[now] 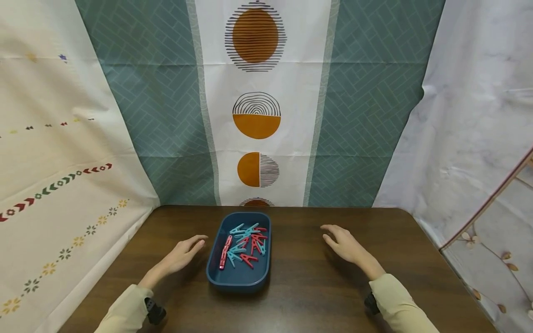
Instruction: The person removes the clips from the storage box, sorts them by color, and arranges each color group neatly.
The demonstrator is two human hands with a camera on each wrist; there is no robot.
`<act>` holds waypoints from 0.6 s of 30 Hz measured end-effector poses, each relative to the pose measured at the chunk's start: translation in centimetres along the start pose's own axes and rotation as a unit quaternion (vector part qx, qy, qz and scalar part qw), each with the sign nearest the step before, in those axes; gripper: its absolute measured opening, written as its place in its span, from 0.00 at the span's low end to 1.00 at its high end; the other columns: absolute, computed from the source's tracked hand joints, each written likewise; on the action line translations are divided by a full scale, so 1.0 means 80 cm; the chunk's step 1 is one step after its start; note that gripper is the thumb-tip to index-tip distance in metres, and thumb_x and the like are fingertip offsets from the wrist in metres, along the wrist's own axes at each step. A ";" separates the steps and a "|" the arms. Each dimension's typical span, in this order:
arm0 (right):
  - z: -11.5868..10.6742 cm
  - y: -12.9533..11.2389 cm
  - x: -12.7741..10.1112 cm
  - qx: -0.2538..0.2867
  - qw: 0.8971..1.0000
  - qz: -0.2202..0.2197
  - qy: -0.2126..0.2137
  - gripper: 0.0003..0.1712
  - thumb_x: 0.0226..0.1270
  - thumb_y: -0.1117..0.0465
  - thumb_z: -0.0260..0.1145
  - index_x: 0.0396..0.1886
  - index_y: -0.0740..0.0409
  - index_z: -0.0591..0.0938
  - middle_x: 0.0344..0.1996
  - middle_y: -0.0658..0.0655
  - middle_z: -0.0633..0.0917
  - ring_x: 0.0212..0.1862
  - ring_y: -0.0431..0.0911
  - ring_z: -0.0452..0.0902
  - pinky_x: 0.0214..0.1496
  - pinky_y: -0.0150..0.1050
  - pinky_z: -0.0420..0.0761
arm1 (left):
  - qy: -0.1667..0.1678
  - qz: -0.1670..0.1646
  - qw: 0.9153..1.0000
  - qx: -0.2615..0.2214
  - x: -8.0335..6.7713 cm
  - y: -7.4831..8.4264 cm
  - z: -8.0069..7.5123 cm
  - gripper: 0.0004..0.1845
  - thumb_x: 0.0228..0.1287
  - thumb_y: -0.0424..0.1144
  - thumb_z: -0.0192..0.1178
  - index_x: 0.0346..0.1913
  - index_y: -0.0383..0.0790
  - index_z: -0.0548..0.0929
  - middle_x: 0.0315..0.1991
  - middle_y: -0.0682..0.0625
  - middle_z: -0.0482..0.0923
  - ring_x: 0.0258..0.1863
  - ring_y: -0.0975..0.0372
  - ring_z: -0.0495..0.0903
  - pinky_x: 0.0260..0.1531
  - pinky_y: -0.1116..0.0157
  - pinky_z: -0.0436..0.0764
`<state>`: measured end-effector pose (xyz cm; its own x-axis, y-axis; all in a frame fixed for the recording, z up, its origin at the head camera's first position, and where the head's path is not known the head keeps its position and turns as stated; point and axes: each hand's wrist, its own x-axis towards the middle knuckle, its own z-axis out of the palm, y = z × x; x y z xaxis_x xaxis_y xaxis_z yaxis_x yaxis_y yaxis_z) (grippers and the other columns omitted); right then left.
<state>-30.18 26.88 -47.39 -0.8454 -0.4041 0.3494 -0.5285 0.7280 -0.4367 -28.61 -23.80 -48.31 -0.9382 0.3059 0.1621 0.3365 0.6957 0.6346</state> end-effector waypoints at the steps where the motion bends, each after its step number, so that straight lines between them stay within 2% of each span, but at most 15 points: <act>1: 0.002 -0.001 0.001 0.000 1.000 -0.001 -0.001 0.19 0.73 0.62 0.56 0.58 0.69 0.75 0.56 0.66 0.80 0.58 0.62 0.76 0.57 0.58 0.74 | -0.001 0.000 1.000 -0.008 -0.001 0.000 0.001 0.22 0.76 0.47 0.46 0.62 0.35 0.74 0.57 0.38 0.78 0.57 0.48 0.78 0.59 0.46 0.74; 5: 0.009 -0.003 0.004 0.008 1.000 -0.005 -0.007 0.18 0.71 0.65 0.58 0.57 0.69 0.76 0.55 0.65 0.81 0.57 0.61 0.77 0.56 0.57 0.75 | -0.016 0.001 0.999 -0.047 -0.002 0.000 0.003 0.22 0.76 0.46 0.46 0.61 0.33 0.74 0.48 0.38 0.82 0.44 0.53 0.83 0.46 0.57 0.82; 8: 0.014 -0.004 0.007 0.021 1.000 -0.002 -0.015 0.18 0.70 0.66 0.58 0.57 0.68 0.76 0.54 0.65 0.81 0.57 0.60 0.78 0.56 0.57 0.76 | -0.035 -0.008 0.995 -0.090 -0.003 0.002 0.002 0.22 0.77 0.45 0.45 0.60 0.31 0.73 0.42 0.37 0.82 0.36 0.56 0.82 0.37 0.65 0.83; 11: 0.019 -0.007 0.009 0.034 0.999 0.003 -0.027 0.18 0.71 0.66 0.57 0.58 0.67 0.75 0.55 0.65 0.81 0.56 0.60 0.78 0.55 0.56 0.76 | -0.047 -0.024 0.991 -0.122 -0.003 0.002 0.003 0.22 0.77 0.46 0.44 0.59 0.30 0.74 0.41 0.37 0.82 0.33 0.58 0.82 0.33 0.66 0.83; 15: 0.021 -0.012 0.013 0.047 0.998 0.000 -0.038 0.19 0.71 0.66 0.57 0.60 0.68 0.74 0.55 0.66 0.81 0.56 0.59 0.78 0.55 0.56 0.77 | -0.054 -0.031 0.989 -0.133 -0.003 0.002 0.005 0.24 0.77 0.48 0.44 0.59 0.31 0.75 0.40 0.38 0.83 0.32 0.59 0.81 0.31 0.66 0.83; 18: 0.022 -0.018 0.018 0.058 0.997 -0.005 -0.046 0.19 0.71 0.67 0.57 0.60 0.68 0.74 0.56 0.66 0.80 0.56 0.59 0.78 0.56 0.55 0.77 | -0.054 -0.031 0.988 -0.144 -0.003 0.005 0.005 0.23 0.77 0.47 0.44 0.58 0.30 0.75 0.40 0.36 0.82 0.33 0.57 0.82 0.31 0.64 0.84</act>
<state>-30.75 24.29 -47.72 -0.8409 -0.4636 0.2793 -0.5377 0.6568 -0.5287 -28.18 -23.31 -48.43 -0.9371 0.3462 0.0438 0.2261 0.5068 0.8319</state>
